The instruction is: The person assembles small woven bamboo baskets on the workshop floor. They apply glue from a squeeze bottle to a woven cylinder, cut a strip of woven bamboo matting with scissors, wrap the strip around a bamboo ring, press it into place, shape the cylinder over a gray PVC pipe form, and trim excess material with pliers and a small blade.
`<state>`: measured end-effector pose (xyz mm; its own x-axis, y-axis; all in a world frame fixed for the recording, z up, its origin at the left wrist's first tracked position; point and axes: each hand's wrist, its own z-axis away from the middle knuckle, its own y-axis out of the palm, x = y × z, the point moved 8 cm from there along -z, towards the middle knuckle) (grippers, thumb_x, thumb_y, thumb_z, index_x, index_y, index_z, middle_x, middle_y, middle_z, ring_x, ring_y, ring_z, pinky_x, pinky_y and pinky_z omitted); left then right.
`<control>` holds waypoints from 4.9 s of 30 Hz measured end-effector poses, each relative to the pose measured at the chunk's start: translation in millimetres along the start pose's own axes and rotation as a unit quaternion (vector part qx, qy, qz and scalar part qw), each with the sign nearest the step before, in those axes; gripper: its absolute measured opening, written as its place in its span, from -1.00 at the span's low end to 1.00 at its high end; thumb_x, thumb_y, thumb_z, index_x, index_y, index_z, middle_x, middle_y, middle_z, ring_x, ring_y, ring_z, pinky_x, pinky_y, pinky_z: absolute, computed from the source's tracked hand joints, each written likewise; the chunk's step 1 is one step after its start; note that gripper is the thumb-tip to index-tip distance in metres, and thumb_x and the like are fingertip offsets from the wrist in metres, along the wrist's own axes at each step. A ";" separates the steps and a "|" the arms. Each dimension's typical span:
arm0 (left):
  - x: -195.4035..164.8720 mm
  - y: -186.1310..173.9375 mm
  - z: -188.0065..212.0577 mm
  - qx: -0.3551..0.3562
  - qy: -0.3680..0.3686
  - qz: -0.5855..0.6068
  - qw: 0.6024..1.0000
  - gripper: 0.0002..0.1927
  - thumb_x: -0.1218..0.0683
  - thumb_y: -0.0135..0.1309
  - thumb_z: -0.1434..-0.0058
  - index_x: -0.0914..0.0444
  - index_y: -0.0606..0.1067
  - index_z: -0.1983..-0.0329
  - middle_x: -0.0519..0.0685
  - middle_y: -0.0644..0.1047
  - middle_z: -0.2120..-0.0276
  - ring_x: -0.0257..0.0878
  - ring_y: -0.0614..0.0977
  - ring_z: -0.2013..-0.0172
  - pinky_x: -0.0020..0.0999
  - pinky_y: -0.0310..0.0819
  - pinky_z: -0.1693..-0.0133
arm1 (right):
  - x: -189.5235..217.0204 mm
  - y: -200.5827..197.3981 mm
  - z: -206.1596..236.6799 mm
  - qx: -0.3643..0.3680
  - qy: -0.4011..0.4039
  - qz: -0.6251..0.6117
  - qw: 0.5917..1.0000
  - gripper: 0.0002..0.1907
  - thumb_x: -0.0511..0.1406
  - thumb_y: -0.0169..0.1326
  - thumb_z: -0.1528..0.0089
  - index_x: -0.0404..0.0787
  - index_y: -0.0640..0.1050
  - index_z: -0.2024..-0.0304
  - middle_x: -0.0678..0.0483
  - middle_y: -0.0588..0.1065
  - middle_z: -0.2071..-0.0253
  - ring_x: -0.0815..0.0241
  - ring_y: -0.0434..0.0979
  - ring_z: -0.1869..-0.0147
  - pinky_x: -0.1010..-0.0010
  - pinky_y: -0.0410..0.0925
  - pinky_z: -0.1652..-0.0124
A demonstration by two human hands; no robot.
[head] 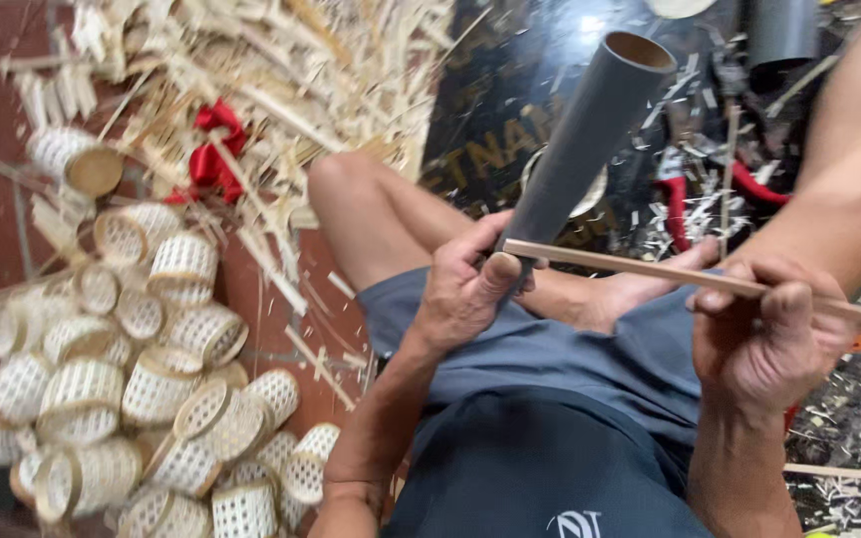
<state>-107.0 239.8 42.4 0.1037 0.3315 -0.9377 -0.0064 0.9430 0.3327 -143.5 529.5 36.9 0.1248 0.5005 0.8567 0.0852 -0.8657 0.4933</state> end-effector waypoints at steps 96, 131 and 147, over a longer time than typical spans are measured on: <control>11.6 128.8 -31.4 0.140 0.183 -0.552 0.801 -0.30 0.01 0.19 -0.31 0.21 0.28 -0.49 0.02 0.48 0.31 -0.08 0.58 0.35 -0.15 0.49 0.31 | 81.0 57.2 7.8 0.002 -0.084 0.573 0.816 -0.78 -0.28 0.19 -0.30 -0.36 0.59 0.28 -0.01 0.48 0.53 0.20 0.50 0.49 0.37 0.37 0.41; 144.0 193.4 31.0 0.328 -0.273 0.108 0.898 -0.48 -0.06 0.09 -0.47 0.37 0.41 -0.32 -0.04 0.55 -0.08 -0.29 0.55 -0.08 -0.38 0.46 -0.18 | 51.0 -81.9 71.4 -0.049 0.178 0.098 0.978 -0.34 -0.36 0.37 -0.03 -0.49 0.50 -0.15 -0.28 0.61 -0.03 -0.03 0.68 -0.10 0.13 0.53 -0.17; 119.0 115.8 33.5 0.178 -0.270 0.263 0.909 -0.60 0.02 0.08 -0.40 0.35 0.36 -0.17 0.07 0.58 0.26 -0.17 0.67 0.34 -0.27 0.59 0.28 | -16.8 40.9 1.0 0.103 0.169 0.050 0.979 -0.55 -0.40 0.30 -0.05 -0.42 0.49 0.04 -0.14 0.60 0.24 0.08 0.69 0.15 0.25 0.55 0.08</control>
<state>-62.1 387.4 -27.3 0.6531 0.5810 -0.4857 0.1155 0.5574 0.8222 -141.1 485.7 42.5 -0.1885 0.3511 0.9172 0.2915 -0.8718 0.3936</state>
